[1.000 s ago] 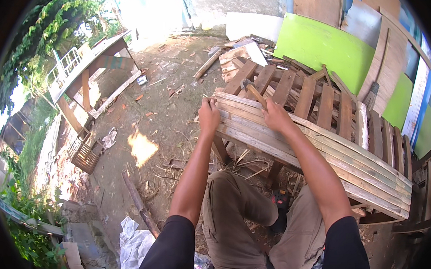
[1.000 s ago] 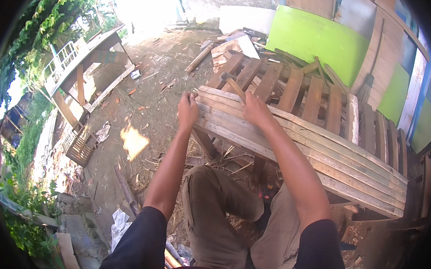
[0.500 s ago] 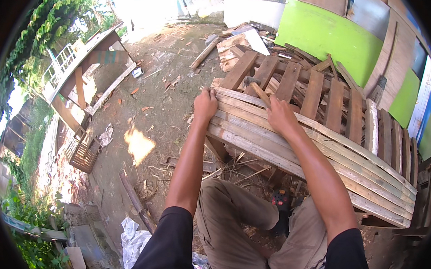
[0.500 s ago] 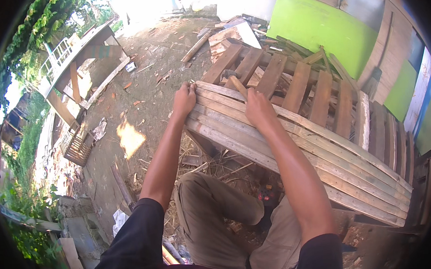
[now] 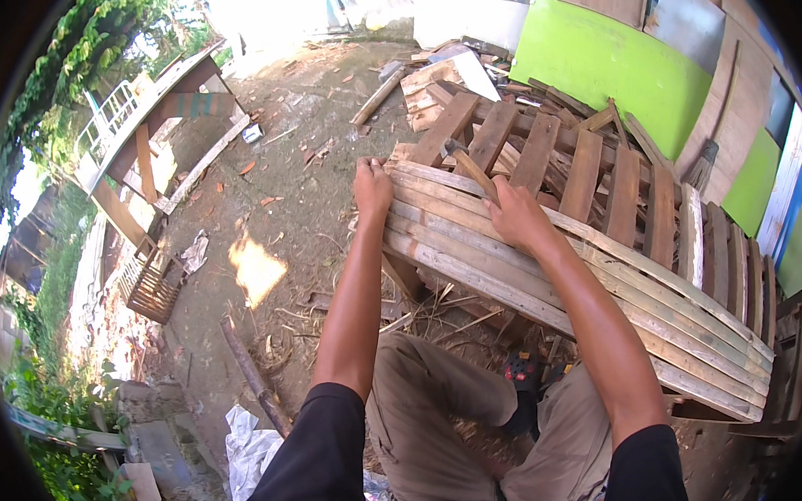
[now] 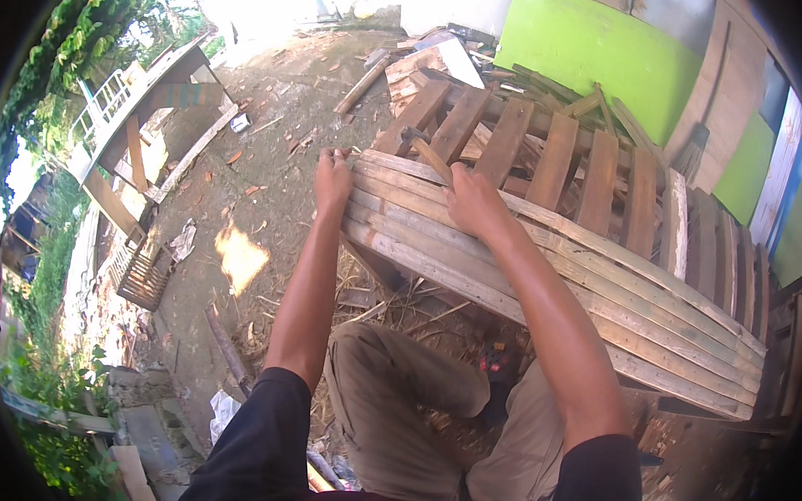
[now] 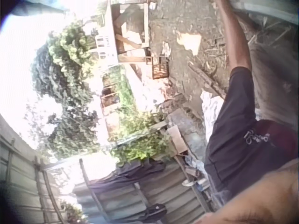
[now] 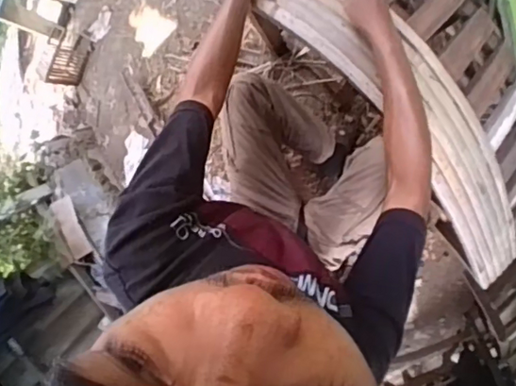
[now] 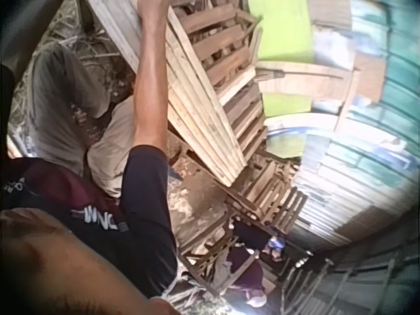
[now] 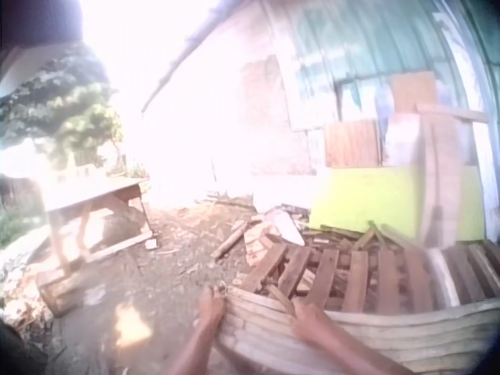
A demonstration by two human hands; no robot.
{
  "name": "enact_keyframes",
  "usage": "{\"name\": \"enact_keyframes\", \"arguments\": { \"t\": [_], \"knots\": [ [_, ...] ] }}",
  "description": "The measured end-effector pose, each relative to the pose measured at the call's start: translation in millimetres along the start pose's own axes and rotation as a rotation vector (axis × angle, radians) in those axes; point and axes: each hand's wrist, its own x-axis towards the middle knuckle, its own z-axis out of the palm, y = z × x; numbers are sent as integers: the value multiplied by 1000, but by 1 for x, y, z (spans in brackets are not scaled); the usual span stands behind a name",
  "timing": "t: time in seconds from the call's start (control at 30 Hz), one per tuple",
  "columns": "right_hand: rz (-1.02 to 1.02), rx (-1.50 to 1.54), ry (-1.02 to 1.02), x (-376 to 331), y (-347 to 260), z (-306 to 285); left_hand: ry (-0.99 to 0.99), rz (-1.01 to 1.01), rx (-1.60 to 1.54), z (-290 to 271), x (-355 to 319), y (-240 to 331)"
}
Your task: The person sits on the ground and uses a hammer to drive nails into a wooden pallet, securing planks to the frame. They repeatedly pick up nails from a plastic bag and hammer them into place.
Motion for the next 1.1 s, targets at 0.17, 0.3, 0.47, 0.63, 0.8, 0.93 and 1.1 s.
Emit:
{"name": "enact_keyframes", "arguments": {
  "t": [0.17, 0.3, 0.47, 0.63, 0.8, 0.93, 1.1],
  "knots": [
    [-1, -6, -1, 0, 6, 2, -134, -102, 141, 8, 7, 3],
    [-38, 46, 26, 1, 5, 3, -164, -70, 140, 0, 10, -4],
    [39, 72, 38, 2, 1, -2, -199, -31, 197, 1, 6, 4],
    [35, 72, 68, 0, -1, 0, -268, 40, -52, -1, 12, -9],
    [66, 50, 56, 2, 6, 3, -72, -26, -131, 15, 15, -2],
    [35, 80, 85, 2, 5, 3, -89, -83, -163, 12, 22, 5],
    [21, 64, 84, 3, 2, 4, -121, -92, -127, 12, 23, -5]
  ]
}}
